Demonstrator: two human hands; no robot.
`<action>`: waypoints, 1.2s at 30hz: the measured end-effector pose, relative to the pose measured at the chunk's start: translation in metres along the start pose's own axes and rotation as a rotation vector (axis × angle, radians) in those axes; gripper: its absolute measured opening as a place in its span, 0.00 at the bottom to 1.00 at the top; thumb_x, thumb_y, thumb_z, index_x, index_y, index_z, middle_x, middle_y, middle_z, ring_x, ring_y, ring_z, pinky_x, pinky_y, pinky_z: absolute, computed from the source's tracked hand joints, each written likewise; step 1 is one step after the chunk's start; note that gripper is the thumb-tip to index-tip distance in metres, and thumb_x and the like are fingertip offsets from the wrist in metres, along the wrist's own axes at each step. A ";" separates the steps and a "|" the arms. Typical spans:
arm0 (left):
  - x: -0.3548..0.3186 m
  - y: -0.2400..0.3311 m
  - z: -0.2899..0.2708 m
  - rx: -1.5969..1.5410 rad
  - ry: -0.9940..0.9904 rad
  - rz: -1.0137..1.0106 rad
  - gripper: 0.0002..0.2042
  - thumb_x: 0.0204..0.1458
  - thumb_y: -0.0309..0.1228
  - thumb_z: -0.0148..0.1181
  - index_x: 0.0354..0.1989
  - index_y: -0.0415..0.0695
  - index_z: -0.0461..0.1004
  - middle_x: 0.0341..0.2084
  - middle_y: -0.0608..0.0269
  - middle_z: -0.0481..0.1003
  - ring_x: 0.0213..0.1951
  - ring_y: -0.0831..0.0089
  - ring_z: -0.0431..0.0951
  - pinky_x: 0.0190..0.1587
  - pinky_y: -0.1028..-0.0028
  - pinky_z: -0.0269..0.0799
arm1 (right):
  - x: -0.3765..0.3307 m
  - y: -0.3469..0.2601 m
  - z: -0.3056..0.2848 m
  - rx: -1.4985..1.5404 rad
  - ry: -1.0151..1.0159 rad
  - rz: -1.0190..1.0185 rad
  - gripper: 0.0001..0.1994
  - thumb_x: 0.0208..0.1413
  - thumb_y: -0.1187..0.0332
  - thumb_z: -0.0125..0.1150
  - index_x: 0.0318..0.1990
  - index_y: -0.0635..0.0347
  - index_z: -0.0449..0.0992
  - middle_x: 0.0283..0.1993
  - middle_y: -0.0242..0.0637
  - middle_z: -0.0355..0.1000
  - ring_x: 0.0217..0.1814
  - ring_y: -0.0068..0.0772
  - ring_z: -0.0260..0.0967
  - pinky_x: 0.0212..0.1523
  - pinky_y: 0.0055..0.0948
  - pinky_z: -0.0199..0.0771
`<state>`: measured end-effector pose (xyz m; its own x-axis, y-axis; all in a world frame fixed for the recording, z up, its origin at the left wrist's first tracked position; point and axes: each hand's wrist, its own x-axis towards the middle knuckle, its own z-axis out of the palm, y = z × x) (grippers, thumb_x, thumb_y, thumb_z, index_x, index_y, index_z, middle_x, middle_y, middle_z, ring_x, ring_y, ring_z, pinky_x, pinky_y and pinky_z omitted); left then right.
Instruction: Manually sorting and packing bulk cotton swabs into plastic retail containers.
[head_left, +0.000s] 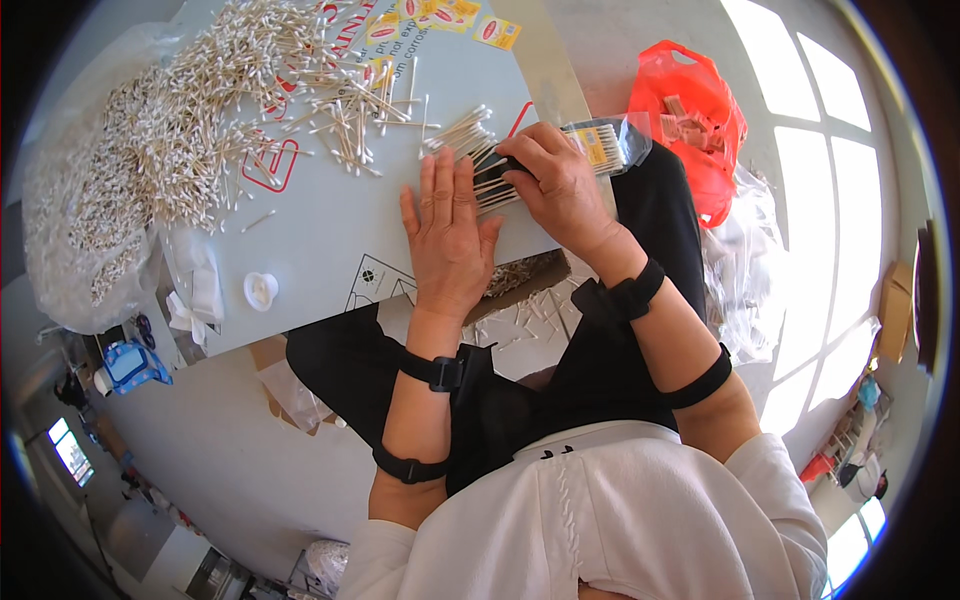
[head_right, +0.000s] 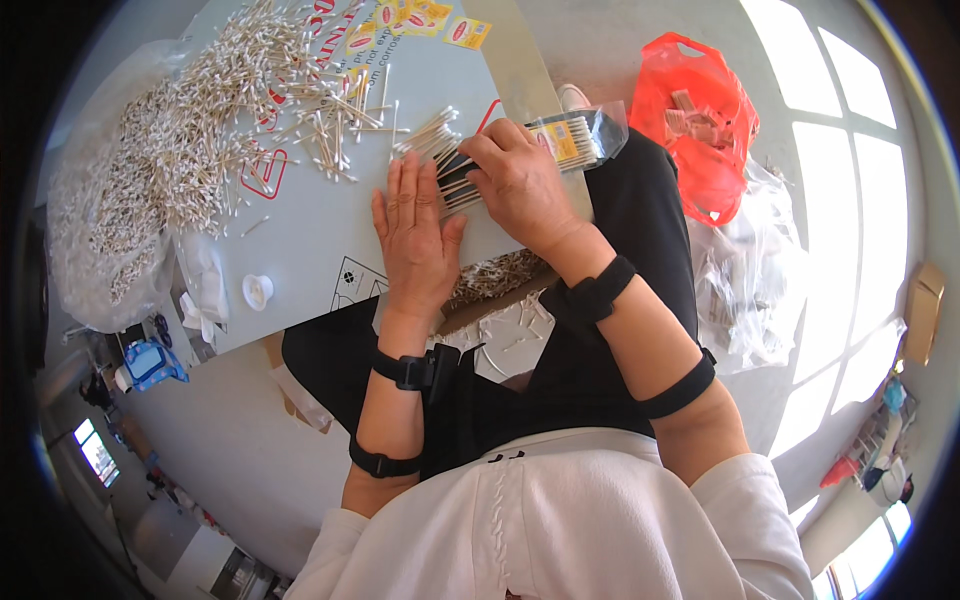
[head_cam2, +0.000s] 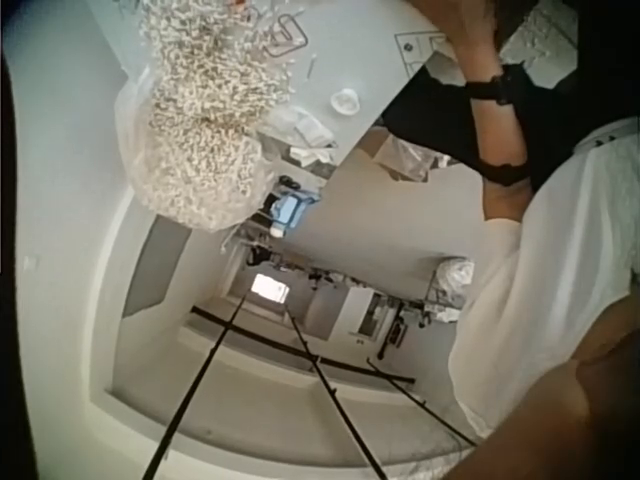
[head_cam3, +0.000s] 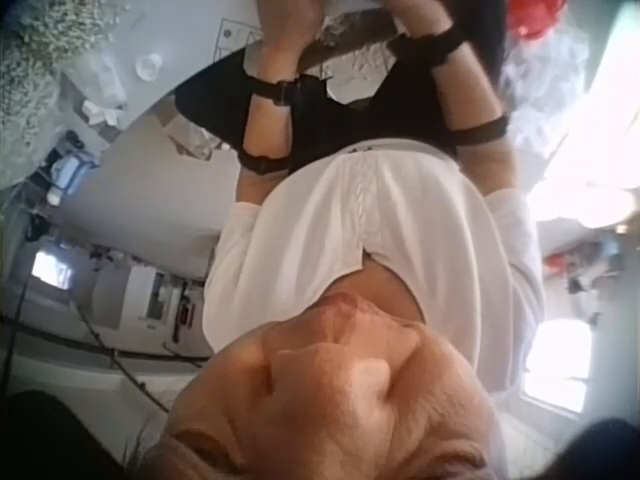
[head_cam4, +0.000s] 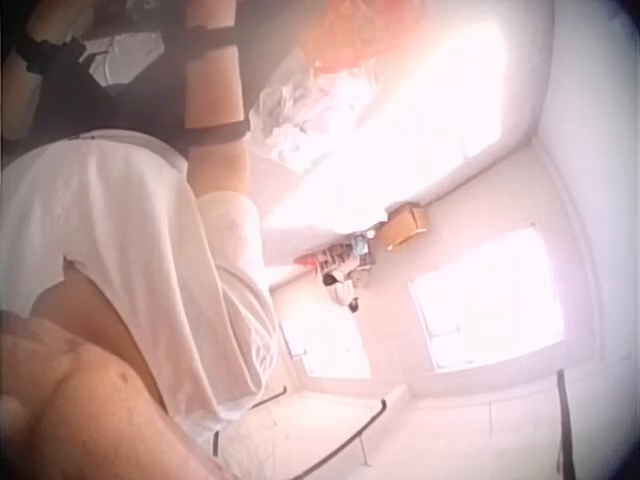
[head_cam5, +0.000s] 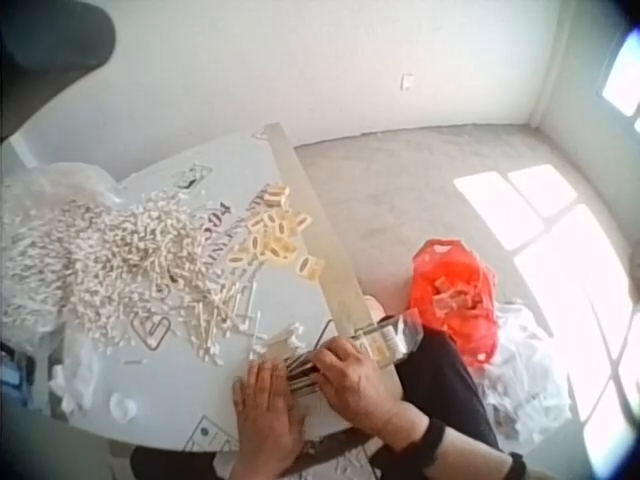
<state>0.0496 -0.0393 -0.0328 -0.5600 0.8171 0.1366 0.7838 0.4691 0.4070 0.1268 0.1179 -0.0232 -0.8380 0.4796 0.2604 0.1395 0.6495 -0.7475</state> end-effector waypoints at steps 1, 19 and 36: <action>0.001 0.000 -0.001 0.000 -0.001 0.001 0.36 0.56 0.41 0.59 0.71 0.42 0.54 0.72 0.54 0.51 0.74 0.57 0.47 0.72 0.48 0.36 | 0.002 -0.001 0.000 0.000 0.001 0.001 0.11 0.47 0.77 0.65 0.40 0.59 0.76 0.41 0.39 0.69 0.47 0.46 0.69 0.47 0.42 0.71; 0.031 -0.010 -0.011 -0.017 0.273 -0.024 0.12 0.42 0.22 0.68 0.36 0.47 0.77 0.47 0.64 0.71 0.53 0.59 0.67 0.54 0.59 0.61 | 0.009 0.009 0.005 -0.111 -0.055 -0.108 0.04 0.46 0.75 0.65 0.30 0.58 0.76 0.38 0.34 0.70 0.43 0.41 0.72 0.39 0.37 0.73; 0.037 -0.019 -0.013 0.018 0.177 0.047 0.09 0.40 0.22 0.67 0.29 0.46 0.75 0.35 0.67 0.72 0.47 0.61 0.69 0.49 0.63 0.63 | 0.016 0.008 0.006 -0.223 -0.134 -0.112 0.03 0.51 0.74 0.56 0.33 0.62 0.72 0.43 0.38 0.68 0.49 0.44 0.69 0.39 0.45 0.71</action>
<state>0.0106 -0.0222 -0.0236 -0.5602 0.7672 0.3125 0.8138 0.4395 0.3802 0.1107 0.1270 -0.0285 -0.9149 0.3250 0.2395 0.1423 0.8147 -0.5622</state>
